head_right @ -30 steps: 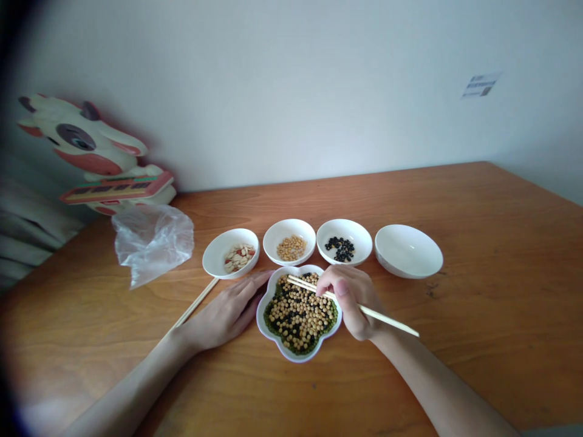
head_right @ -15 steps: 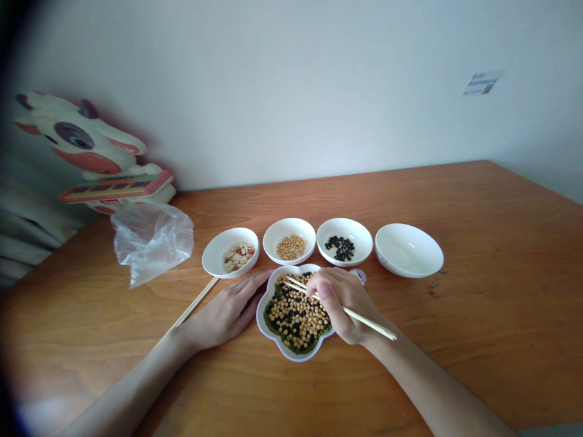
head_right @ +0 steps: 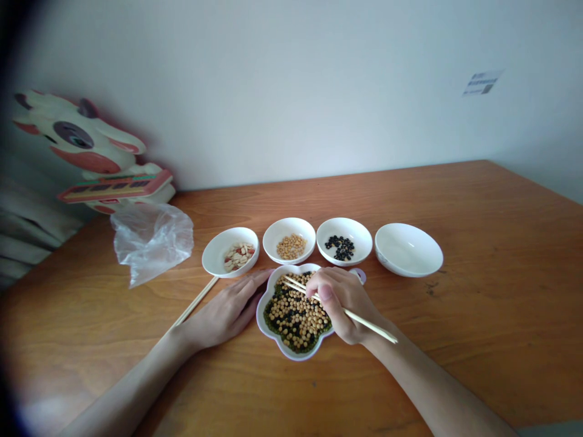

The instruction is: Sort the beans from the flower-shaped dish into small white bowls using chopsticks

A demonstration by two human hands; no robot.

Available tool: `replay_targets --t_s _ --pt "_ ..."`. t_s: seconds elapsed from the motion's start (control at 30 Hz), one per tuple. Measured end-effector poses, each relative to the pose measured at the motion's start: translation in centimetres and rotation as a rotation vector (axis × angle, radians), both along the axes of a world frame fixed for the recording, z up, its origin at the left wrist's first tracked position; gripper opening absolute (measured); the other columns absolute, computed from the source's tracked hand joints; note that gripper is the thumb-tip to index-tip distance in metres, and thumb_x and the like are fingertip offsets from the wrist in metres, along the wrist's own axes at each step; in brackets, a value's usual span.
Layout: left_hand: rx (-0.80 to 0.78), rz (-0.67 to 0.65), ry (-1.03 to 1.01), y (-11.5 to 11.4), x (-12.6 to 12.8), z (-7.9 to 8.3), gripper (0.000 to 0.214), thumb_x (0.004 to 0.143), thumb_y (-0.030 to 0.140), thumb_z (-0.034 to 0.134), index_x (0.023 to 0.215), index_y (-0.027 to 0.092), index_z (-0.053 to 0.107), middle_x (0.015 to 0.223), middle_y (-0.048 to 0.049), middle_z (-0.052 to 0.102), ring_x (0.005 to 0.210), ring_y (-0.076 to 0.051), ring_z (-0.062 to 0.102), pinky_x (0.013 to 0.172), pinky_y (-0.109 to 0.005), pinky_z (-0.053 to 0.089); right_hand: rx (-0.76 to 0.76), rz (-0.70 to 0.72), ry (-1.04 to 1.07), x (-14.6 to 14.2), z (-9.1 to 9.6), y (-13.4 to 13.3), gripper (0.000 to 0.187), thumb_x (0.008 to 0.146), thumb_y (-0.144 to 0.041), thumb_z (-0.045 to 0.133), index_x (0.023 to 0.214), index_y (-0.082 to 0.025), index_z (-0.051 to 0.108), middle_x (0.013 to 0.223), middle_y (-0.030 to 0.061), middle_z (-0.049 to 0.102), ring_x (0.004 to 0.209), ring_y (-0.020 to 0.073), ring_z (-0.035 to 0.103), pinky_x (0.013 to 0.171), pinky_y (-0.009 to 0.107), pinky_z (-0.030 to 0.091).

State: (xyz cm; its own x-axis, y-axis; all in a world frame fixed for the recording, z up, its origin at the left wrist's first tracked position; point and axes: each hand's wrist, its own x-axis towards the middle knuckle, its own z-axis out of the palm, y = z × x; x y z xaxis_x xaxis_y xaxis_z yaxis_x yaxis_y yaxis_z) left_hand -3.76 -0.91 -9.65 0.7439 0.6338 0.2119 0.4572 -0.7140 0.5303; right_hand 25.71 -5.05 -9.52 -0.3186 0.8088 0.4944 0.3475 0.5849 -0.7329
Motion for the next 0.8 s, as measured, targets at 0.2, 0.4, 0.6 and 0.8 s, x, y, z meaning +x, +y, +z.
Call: replay_targets --t_s 0.2,0.4,0.6,0.8 --pt "0.000 0.001 0.010 -0.01 -0.11 -0.10 0.058 0.107 0.018 0.046 0.163 0.024 0.030 0.162 -0.0101 0.045 0.148 -0.024 0.048 0.126 -0.045 0.042 0.021 0.027 -0.013 0.05 0.10 0.06 0.047 0.110 -0.044 0.030 0.091 -0.021 0.066 0.086 0.0069 0.068 0.082 0.0223 0.063 0.079 0.039 0.046" --pt "-0.005 -0.002 0.006 0.01 0.05 0.22 0.057 0.107 0.018 0.046 0.161 0.023 0.032 0.161 -0.0098 0.048 0.147 -0.024 0.049 0.125 -0.044 0.044 0.036 0.023 0.011 -0.09 0.04 0.07 0.042 0.111 -0.036 0.032 0.094 -0.021 0.068 0.086 0.0071 0.069 0.083 0.0230 0.064 0.081 0.039 0.047" --pt "0.014 -0.006 -0.001 0.05 0.04 0.19 0.056 0.107 0.017 0.046 0.161 0.022 0.033 0.160 -0.0100 0.048 0.146 -0.024 0.051 0.124 -0.043 0.045 0.055 0.010 0.032 -0.03 -0.39 0.07 0.041 0.111 -0.034 0.033 0.093 -0.021 0.068 0.086 0.0070 0.070 0.084 0.0231 0.065 0.081 0.040 0.048" --pt "0.011 -0.005 0.004 0.12 -0.06 -0.11 0.057 0.107 0.018 0.046 0.162 0.023 0.031 0.161 -0.0092 0.048 0.147 -0.023 0.049 0.125 -0.043 0.044 0.120 -0.001 0.051 0.16 -0.57 0.09 0.044 0.110 -0.034 0.033 0.092 -0.020 0.070 0.084 0.0068 0.072 0.080 0.0223 0.066 0.079 0.040 0.047"
